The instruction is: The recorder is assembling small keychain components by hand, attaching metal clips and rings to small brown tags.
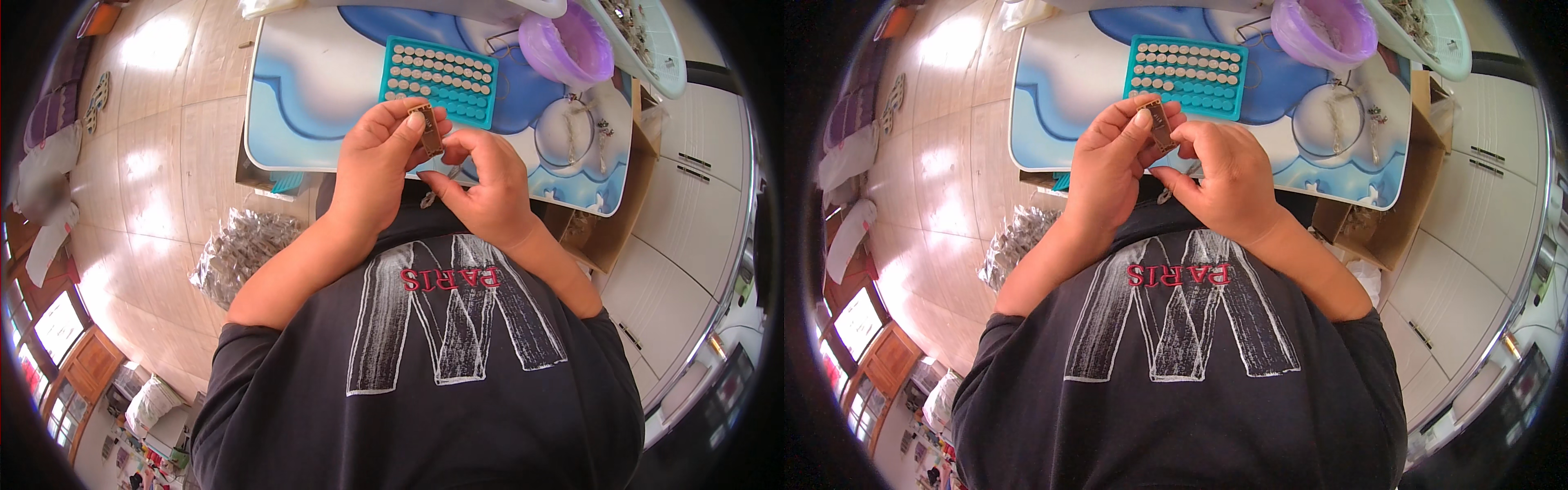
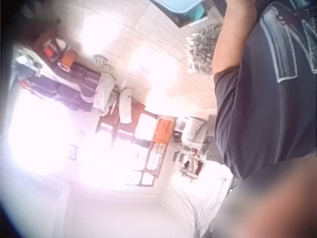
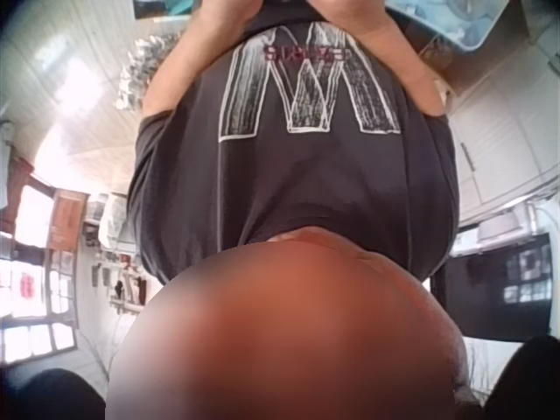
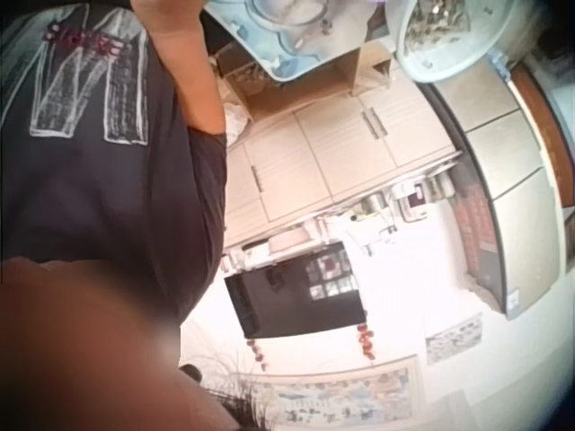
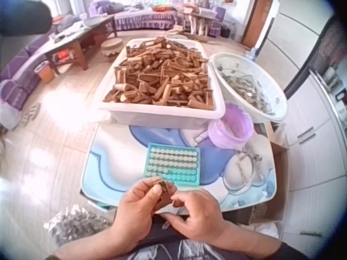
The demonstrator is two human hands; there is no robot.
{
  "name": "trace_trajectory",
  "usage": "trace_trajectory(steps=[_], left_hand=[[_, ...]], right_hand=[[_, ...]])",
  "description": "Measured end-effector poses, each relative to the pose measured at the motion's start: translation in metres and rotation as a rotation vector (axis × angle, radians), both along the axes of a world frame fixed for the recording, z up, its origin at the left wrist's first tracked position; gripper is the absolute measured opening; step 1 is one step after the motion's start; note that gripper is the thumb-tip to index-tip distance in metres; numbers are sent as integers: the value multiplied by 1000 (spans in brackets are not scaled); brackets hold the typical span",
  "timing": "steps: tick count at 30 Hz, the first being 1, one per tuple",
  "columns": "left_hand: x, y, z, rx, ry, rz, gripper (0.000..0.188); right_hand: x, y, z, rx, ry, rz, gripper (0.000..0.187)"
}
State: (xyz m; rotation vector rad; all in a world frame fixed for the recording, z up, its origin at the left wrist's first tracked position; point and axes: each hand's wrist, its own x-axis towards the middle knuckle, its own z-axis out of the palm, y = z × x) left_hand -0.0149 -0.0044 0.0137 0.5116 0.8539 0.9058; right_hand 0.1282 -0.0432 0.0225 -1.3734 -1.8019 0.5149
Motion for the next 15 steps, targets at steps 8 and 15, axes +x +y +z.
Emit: trace_trajectory(steps=[8, 15], left_hand=[[-2, 1, -2, 15, 38, 0, 24], [-3, 2, -1, -21, 31, -9, 24]], right_hand=[[-1, -4, -7, -92, 174, -52, 22], [-2, 1, -8, -98, 97, 21, 20]])
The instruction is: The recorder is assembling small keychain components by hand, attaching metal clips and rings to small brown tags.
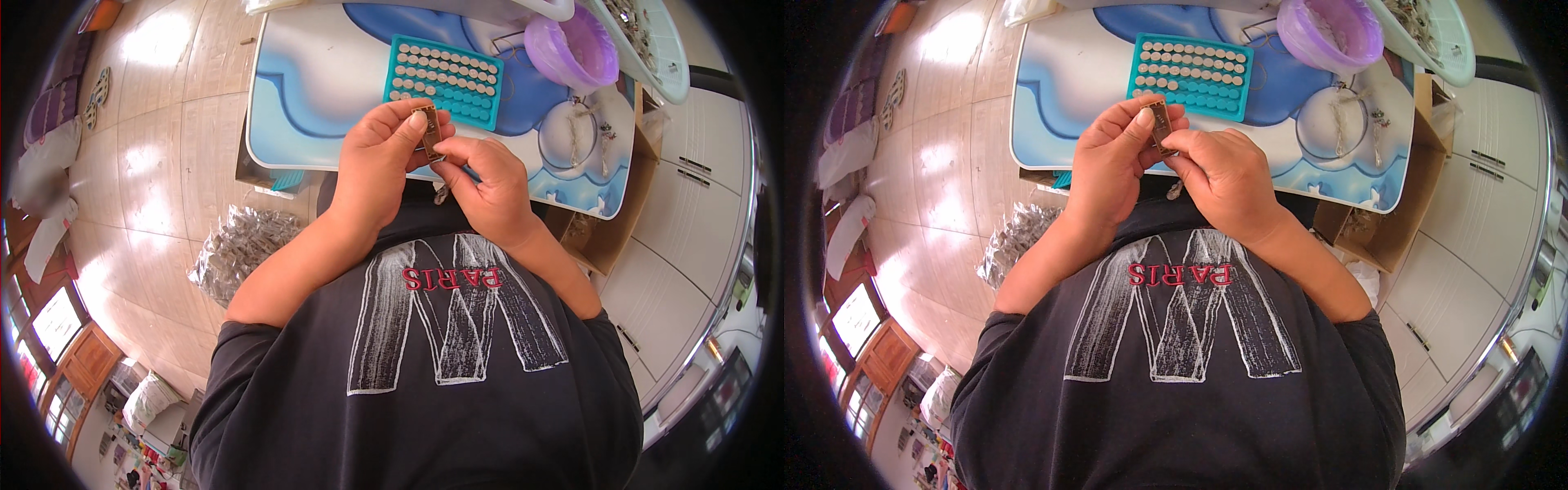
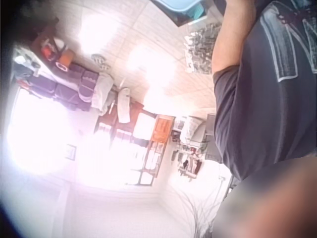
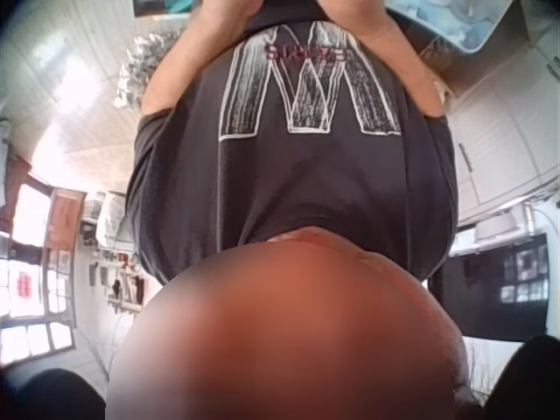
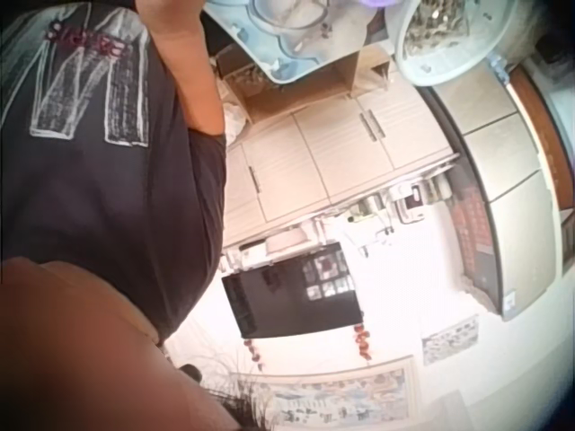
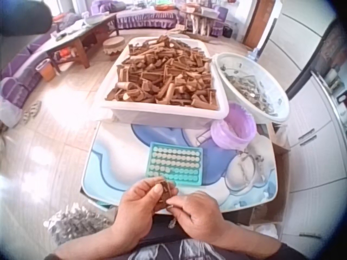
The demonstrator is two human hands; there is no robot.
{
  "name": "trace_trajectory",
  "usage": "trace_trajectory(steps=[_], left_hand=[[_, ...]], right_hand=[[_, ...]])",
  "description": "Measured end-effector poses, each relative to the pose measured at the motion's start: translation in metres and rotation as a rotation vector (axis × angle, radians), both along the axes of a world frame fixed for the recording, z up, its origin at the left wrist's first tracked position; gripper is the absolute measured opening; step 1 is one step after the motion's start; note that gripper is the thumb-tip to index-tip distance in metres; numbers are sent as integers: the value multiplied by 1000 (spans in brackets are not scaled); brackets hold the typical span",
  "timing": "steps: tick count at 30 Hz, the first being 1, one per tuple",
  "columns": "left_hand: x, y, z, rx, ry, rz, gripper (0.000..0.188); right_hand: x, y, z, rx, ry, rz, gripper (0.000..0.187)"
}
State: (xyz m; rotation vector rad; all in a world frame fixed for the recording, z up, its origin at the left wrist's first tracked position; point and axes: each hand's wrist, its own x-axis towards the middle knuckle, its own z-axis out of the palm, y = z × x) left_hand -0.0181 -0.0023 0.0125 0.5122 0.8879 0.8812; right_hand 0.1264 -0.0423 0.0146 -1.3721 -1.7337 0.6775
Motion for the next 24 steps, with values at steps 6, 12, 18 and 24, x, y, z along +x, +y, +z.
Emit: trace_trajectory(steps=[6, 12, 18, 24], left_hand=[[-1, 0, 0, -22, 17, -20, 24], [-5, 2, -8, -58, 13, -25, 24], [-8, 2, -8, -53, 19, -47, 27], [-10, -3, -13, -49, 17, -84, 29]], right_hand=[[2, 5, -3, 101, -98, 59, 17], [1, 11, 0, 142, -198, 123, 21], [1, 13, 0, 147, -228, 99, 20], [-2, 21, 0, 77, -85, -47, 10]])
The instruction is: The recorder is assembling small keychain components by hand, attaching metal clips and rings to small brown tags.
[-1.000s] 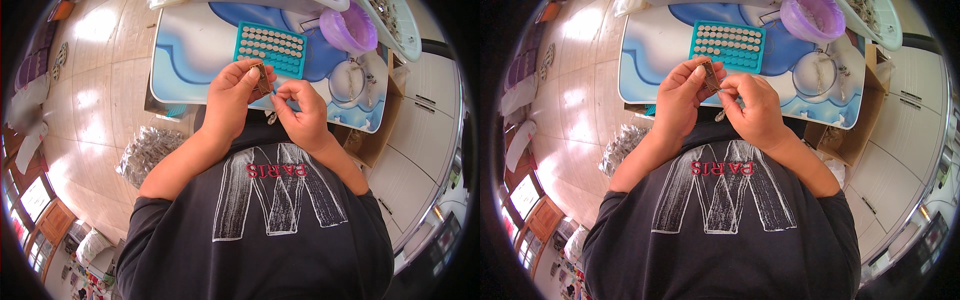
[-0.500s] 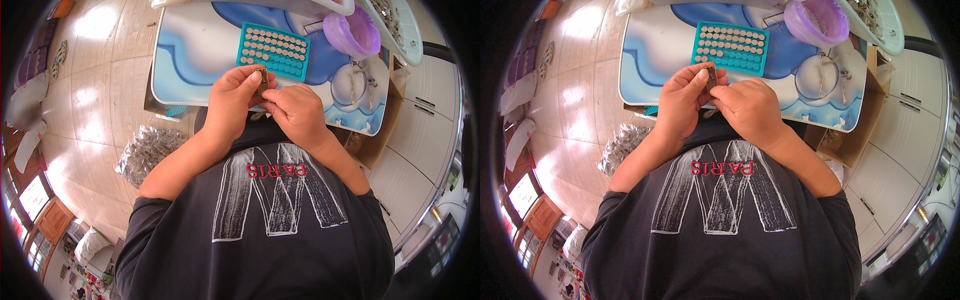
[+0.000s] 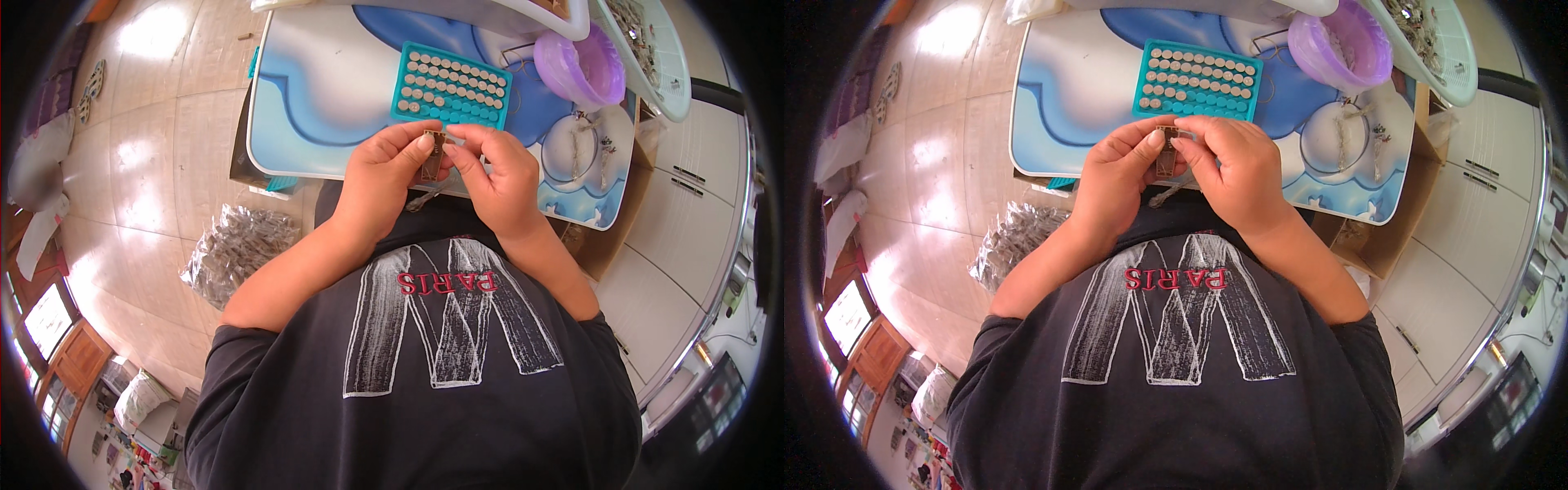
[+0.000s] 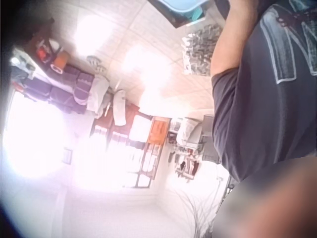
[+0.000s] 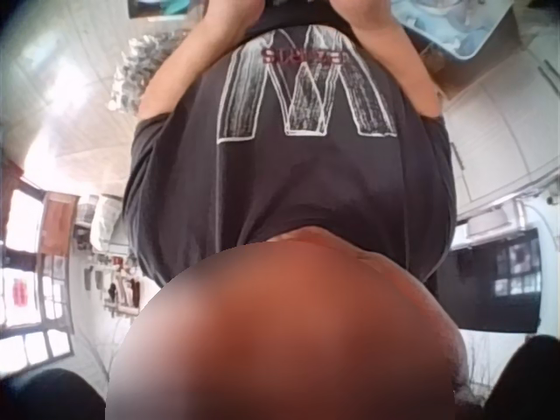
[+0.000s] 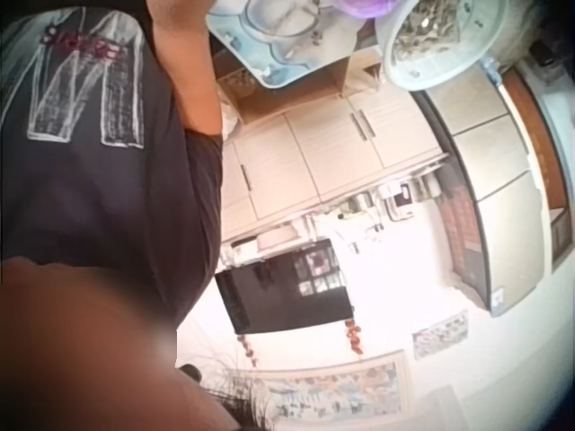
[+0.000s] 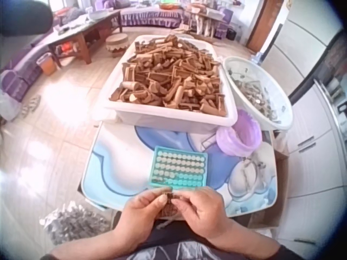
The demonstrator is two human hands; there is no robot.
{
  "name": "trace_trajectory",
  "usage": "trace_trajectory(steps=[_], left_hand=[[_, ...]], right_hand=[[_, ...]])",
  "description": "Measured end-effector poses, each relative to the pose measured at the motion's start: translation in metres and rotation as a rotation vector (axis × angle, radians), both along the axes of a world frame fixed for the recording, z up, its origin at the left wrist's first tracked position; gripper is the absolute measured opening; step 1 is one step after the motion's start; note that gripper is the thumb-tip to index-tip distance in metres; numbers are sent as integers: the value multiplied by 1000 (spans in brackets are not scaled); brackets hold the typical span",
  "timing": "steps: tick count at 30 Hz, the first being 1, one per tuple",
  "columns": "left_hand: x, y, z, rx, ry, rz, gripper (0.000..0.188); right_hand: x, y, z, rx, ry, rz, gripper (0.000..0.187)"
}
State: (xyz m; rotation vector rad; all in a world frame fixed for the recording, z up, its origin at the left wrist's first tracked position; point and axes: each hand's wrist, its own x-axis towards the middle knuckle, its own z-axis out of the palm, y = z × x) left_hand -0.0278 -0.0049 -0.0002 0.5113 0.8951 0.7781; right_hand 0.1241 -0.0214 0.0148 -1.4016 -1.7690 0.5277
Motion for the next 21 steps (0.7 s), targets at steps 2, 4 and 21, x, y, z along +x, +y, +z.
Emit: trace_trajectory(steps=[2, 4, 21], left_hand=[[0, 0, 2, -30, -14, -5, 30], [-1, 1, 1, -33, -17, 9, 30], [-8, 4, -5, -76, -44, 44, 31]], right_hand=[[-1, 2, -4, -6, 55, -34, 9], [0, 3, -4, 3, 14, 4, 9], [-9, 6, -1, -23, -101, 167, 6]])
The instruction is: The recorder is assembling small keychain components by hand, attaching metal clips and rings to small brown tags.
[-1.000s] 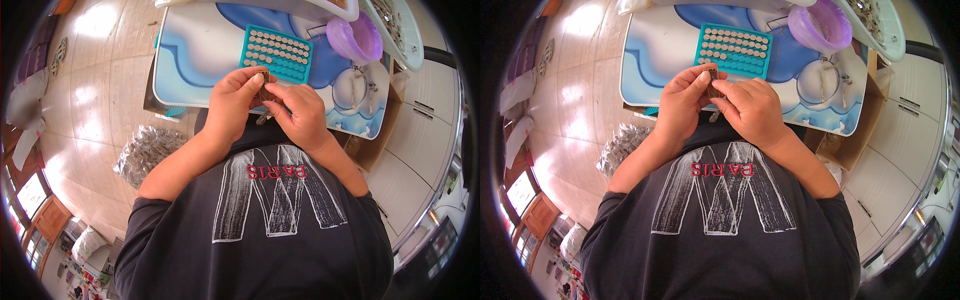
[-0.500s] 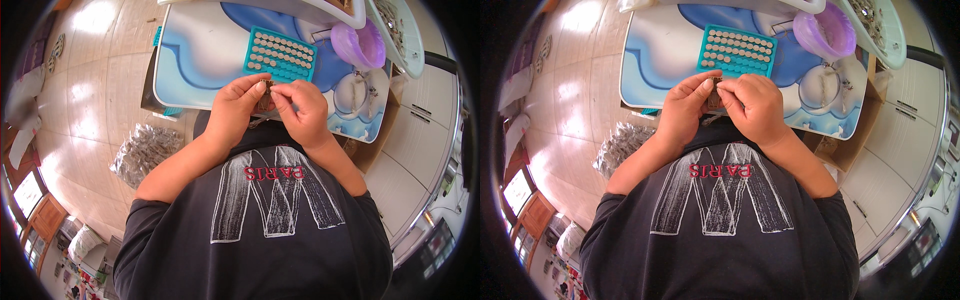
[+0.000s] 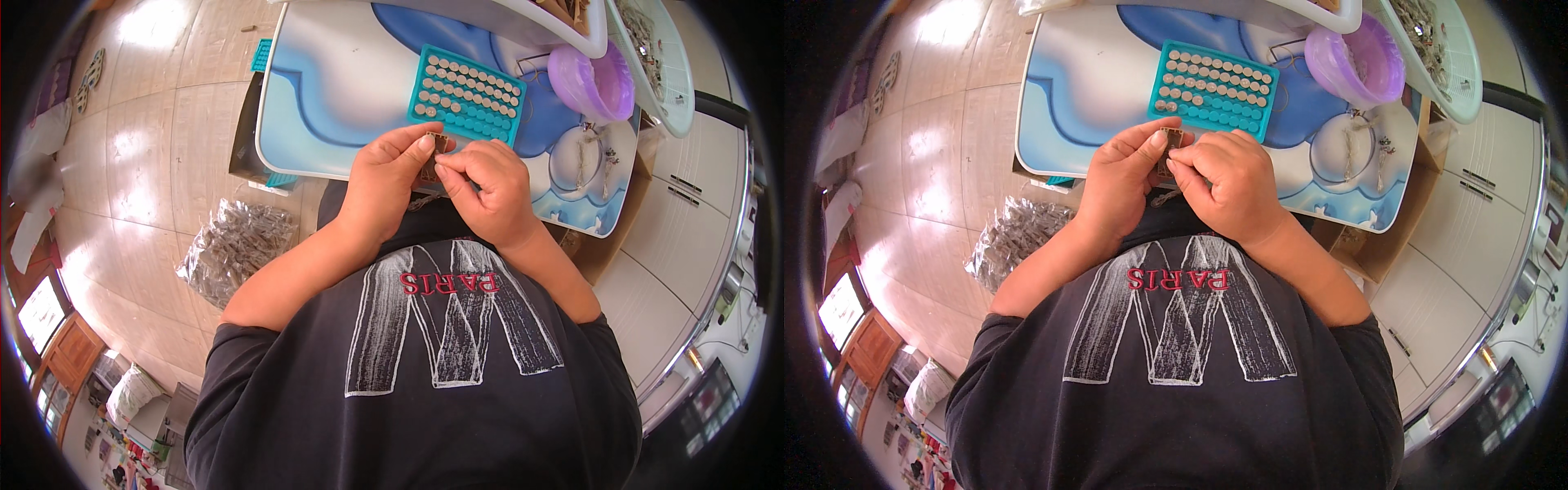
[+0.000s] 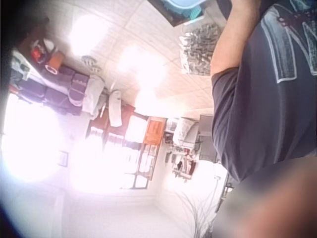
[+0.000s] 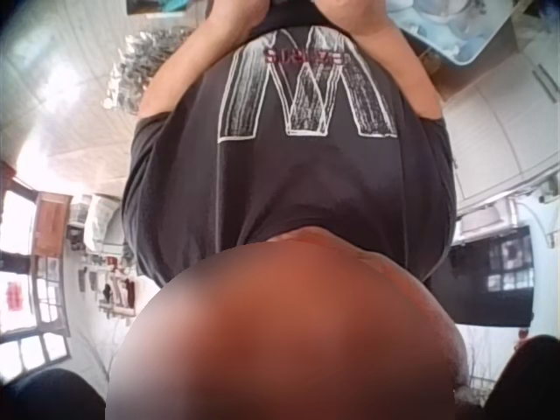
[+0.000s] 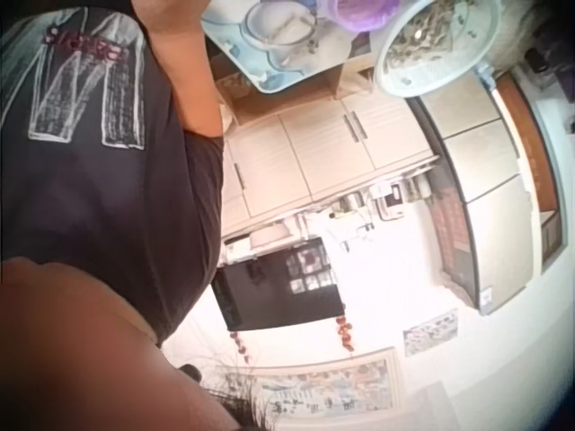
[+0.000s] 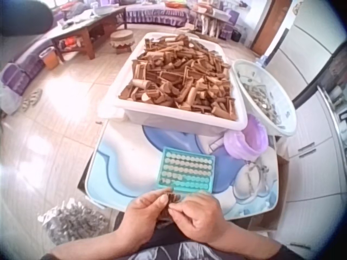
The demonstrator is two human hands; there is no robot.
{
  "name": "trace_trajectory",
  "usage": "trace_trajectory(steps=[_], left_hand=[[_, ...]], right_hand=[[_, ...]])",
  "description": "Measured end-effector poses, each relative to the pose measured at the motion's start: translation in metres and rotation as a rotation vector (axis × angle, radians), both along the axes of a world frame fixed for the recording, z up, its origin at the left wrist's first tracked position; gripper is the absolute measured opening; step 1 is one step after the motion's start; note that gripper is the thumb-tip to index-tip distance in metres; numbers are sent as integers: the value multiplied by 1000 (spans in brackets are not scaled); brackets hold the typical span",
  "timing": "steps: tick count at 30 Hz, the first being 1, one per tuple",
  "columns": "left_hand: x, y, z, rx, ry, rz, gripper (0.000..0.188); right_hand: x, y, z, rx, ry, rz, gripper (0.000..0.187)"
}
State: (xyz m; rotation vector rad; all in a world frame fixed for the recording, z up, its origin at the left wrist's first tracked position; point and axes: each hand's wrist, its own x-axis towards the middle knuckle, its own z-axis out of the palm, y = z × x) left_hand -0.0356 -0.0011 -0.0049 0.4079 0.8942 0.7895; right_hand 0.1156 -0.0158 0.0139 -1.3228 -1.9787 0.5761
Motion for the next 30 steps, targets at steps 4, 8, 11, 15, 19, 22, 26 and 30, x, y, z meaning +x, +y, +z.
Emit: trace_trajectory(steps=[4, 8, 11, 15, 19, 22, 26, 30], left_hand=[[-1, 0, 0, 2, 19, -4, 31], [-3, 1, 1, 11, -2, -78, 32], [-7, 4, 3, 8, 24, -88, 32], [-9, 8, 5, -44, 38, -30, 30], [-9, 11, 1, -96, -38, 38, 28], [-9, 12, 3, -112, -48, 69, 28], [-9, 13, 4, -120, -64, 79, 27], [-10, 14, 0, -115, -68, 60, 26]], right_hand=[[-3, 2, 1, -89, 135, -115, 7], [0, 9, -8, -205, 187, -186, 6], [6, 18, -5, -256, 242, -157, 6], [15, 34, -19, 79, -63, -262, 12], [16, 41, -26, 167, -239, -246, 12], [16, 41, -29, 222, -286, -225, 11], [17, 40, -26, 174, -286, -190, 11], [16, 40, -27, 146, -191, -205, 10]])
